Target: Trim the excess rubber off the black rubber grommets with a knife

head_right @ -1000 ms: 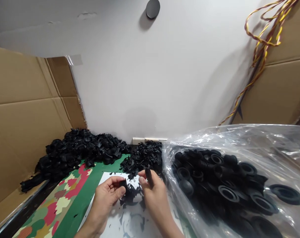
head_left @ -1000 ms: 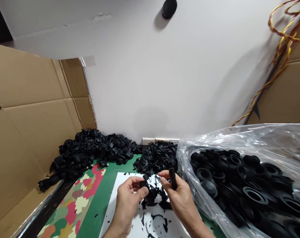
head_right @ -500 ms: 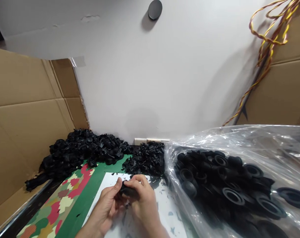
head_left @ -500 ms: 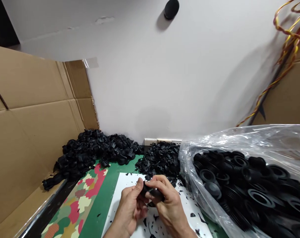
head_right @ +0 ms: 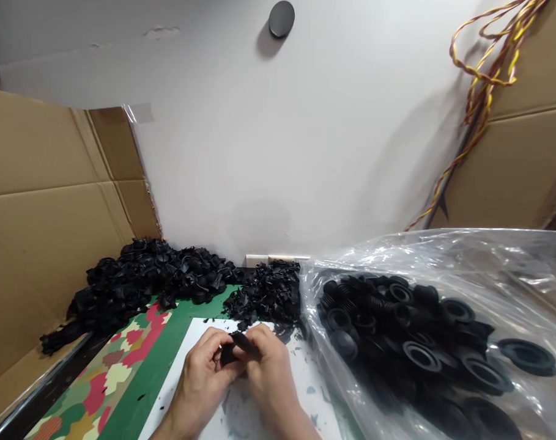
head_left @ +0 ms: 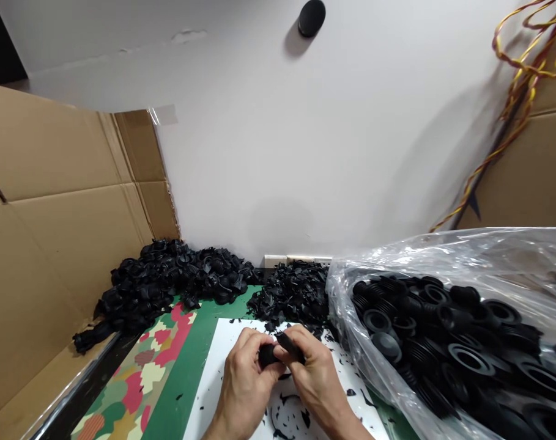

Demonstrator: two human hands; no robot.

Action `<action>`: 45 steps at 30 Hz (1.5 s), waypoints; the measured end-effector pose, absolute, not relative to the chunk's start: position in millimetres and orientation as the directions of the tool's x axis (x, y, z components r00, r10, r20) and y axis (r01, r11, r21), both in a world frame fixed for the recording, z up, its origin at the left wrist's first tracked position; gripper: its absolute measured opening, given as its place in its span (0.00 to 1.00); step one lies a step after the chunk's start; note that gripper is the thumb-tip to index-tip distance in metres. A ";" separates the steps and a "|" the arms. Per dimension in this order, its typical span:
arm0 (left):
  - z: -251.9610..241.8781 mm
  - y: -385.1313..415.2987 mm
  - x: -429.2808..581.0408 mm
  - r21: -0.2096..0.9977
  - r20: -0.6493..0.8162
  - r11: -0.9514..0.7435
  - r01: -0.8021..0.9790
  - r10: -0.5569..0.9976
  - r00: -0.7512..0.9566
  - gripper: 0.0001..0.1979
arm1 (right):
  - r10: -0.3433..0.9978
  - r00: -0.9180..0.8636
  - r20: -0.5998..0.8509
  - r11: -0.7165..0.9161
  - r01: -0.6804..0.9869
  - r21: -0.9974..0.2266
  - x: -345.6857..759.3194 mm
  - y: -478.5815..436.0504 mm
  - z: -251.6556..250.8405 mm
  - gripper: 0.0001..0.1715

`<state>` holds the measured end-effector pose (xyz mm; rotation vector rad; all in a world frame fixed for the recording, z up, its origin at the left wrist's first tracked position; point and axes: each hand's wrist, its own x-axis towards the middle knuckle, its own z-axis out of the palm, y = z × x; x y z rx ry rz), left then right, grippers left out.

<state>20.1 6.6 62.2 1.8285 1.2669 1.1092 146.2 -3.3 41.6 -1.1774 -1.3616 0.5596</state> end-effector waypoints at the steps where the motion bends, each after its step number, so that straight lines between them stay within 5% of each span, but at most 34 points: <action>1: 61.9 5.9 19.7 0.841 0.282 -0.338 0.423 0.940 0.189 0.05 | 0.871 0.187 0.454 0.377 0.337 -0.863 145.0 -3.4 42.2 0.09; 8: 62.9 -7.4 17.0 0.663 0.410 -0.506 0.551 0.862 0.299 0.13 | 0.882 0.242 0.404 0.285 0.409 -0.867 138.0 1.9 38.2 0.12; 11: 66.7 -5.6 18.6 0.707 0.423 -0.524 0.475 0.852 0.309 0.12 | 0.883 0.272 0.382 0.247 0.424 -0.871 134.9 6.7 35.9 0.12; 15: 72.3 3.3 20.1 0.959 0.188 -0.228 0.167 0.956 0.224 0.06 | 0.865 0.319 0.388 0.228 0.438 -0.870 140.5 15.8 36.0 0.11; 22: 67.2 6.1 11.9 0.988 0.039 0.003 -0.155 0.963 0.268 0.12 | 0.789 0.489 0.372 0.156 0.427 -0.891 189.3 22.5 37.5 0.12; 26: 61.9 12.3 8.8 0.975 0.044 0.019 -0.219 0.960 0.277 0.20 | 0.826 0.395 0.402 0.234 0.408 -0.882 182.5 16.7 39.5 0.11; 35: 61.5 12.4 7.5 0.957 0.008 0.059 -0.283 0.973 0.230 0.19 | 0.840 0.380 0.388 0.259 0.348 -0.901 172.6 3.2 48.7 0.14; 41: 63.6 19.5 1.1 0.883 -0.055 0.180 -0.433 0.957 0.285 0.15 | 0.925 0.300 0.233 0.159 0.250 -0.955 171.3 3.9 59.1 0.20; 45: 61.5 24.1 -2.3 0.832 -0.047 0.200 -0.517 0.955 0.294 0.15 | 0.993 0.036 0.109 0.099 0.216 -0.971 160.3 -11.2 36.2 0.13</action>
